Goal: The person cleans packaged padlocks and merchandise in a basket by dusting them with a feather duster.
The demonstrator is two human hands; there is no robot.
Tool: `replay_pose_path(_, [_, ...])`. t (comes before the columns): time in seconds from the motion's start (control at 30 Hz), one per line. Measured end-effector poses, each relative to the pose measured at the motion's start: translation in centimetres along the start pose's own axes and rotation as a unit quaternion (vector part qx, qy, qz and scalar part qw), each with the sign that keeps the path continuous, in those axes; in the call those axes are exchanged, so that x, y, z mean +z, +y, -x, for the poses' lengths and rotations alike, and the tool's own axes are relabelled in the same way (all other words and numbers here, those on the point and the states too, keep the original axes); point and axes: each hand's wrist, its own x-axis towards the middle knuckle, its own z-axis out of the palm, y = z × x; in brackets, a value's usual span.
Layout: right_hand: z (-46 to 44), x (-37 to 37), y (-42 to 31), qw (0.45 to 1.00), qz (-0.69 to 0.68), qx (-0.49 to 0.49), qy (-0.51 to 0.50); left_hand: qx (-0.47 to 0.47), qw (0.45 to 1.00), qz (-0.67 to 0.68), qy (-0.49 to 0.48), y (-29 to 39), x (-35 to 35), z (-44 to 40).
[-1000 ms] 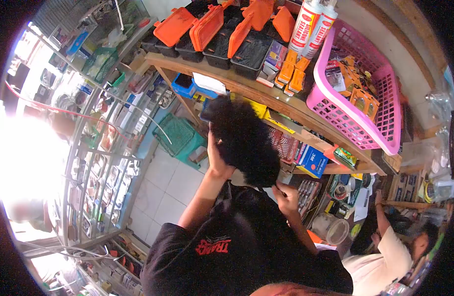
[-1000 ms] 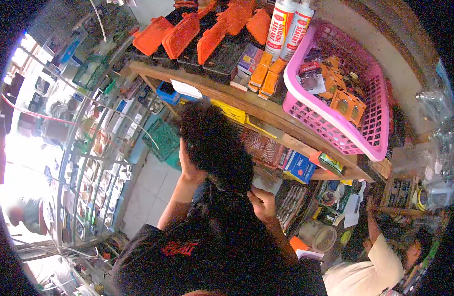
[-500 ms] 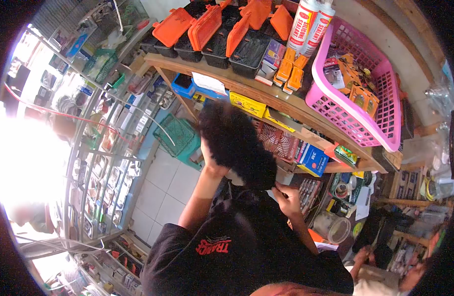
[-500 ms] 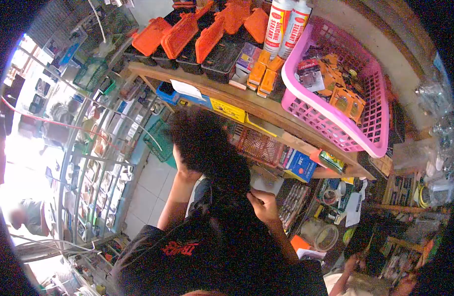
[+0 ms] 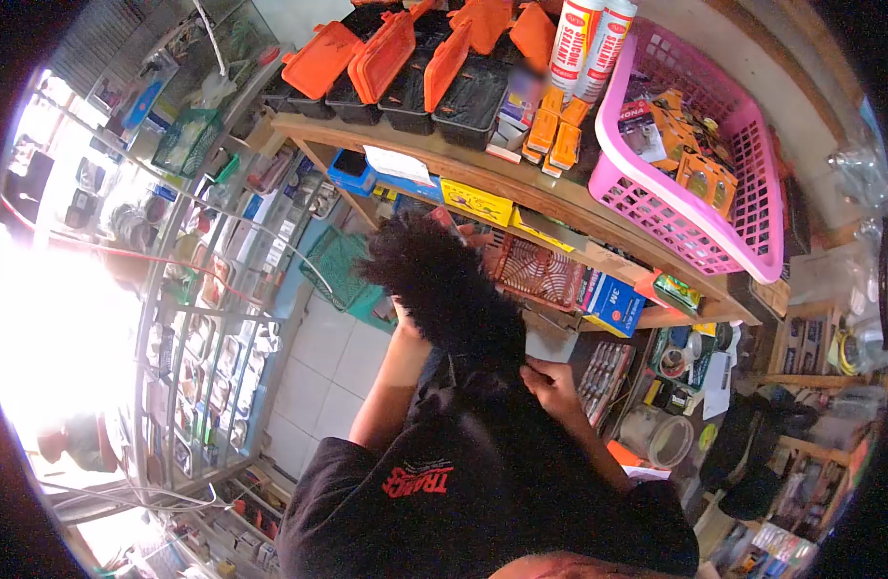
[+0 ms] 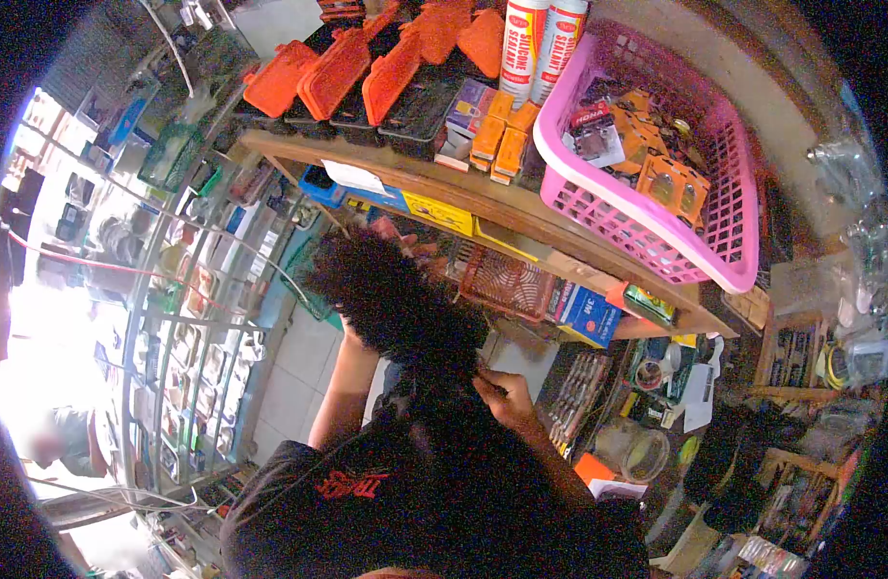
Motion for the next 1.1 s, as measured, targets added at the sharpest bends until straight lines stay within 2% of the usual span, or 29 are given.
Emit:
replay_pose_path(0.03, [0.1, 0.0, 0.4, 0.999, -0.019, 0.023, -0.036, 0.009, 1.000, 0.012, -0.021, 0.1, 0.3, -0.1])
replay_pose_path(0.1, [0.3, 0.4, 1.1, 0.999, -0.034, 0.034, -0.010, -0.011, 0.993, 0.072, -0.097, 1.3, 0.6, -0.6])
replay_pose_path(0.13, [0.4, 0.3, 3.3, 0.999, -0.030, 0.026, 0.008, -0.015, 0.997, 0.049, -0.064, 1.9, -0.1, -0.5])
replay_pose_path(0.2, [0.5, 0.3, 3.1, 0.998, -0.036, 0.027, 0.042, -0.023, 1.000, 0.000, 0.000, 2.7, -1.6, -0.5])
replay_pose_path(0.27, [0.7, 0.1, 1.8, 0.994, -0.059, 0.046, 0.073, -0.018, 0.999, 0.015, 0.034, 2.3, -2.0, -0.3])
replay_pose_path(0.37, [0.3, -0.6, 0.9, 0.998, 0.006, 0.002, 0.058, -0.013, 0.995, 0.080, 0.063, 1.4, -1.8, 0.4])
replay_pose_path(0.4, [0.0, -0.4, 0.1, 0.993, -0.002, -0.089, 0.078, -0.011, 0.992, 0.110, 0.069, 1.0, -1.7, 0.6])
replay_pose_path(0.47, [0.1, -0.8, 0.6, 0.998, -0.002, -0.049, 0.048, -0.039, 0.996, 0.069, -0.037, 0.6, -1.6, 0.4])
replay_pose_path(0.53, [0.4, -1.7, 0.9, 0.998, 0.009, -0.042, 0.044, -0.052, 0.997, 0.026, -0.055, 0.1, -2.2, 0.2])
replay_pose_path(0.6, [0.9, -2.4, 1.0, 0.995, 0.029, -0.068, 0.066, -0.053, 0.998, -0.027, 0.015, 0.1, -2.3, -0.2])
replay_pose_path(0.63, [1.2, -2.6, 0.8, 0.995, 0.011, -0.050, 0.090, -0.031, 0.998, -0.019, 0.047, 0.2, -2.2, -0.2])
replay_pose_path(0.7, [1.9, -2.6, 0.6, 0.990, -0.029, -0.014, 0.140, 0.010, 0.994, -0.006, 0.111, 0.6, 1.7, -0.4])
replay_pose_path(0.73, [2.0, -2.7, 0.8, 0.990, -0.021, -0.031, 0.137, 0.000, 0.992, -0.021, 0.125, 0.3, 2.1, -0.6])
replay_pose_path(0.83, [3.0, -3.8, 1.3, 0.996, 0.022, -0.031, 0.085, -0.020, 0.996, -0.072, -0.047, -0.6, 0.4, -1.4])
replay_pose_path(0.87, [3.2, -3.9, 0.5, 0.993, -0.008, -0.037, 0.113, 0.016, 0.996, -0.071, 0.043, -1.4, 0.7, -1.2])
replay_pose_path(0.97, [4.2, -4.3, 0.9, 0.987, -0.038, 0.008, 0.156, -0.056, 0.994, 0.001, 0.090, -2.5, 4.1, -1.1])
replay_pose_path(1.0, [4.7, -4.2, 1.2, 0.987, -0.041, 0.017, 0.153, -0.036, 0.992, -0.080, 0.092, -3.0, 3.9, -1.7])
replay_pose_path(1.1, [6.0, -4.2, 1.7, 0.982, -0.004, -0.064, 0.179, -0.078, 0.991, -0.090, -0.052, -4.5, 2.3, -2.3])
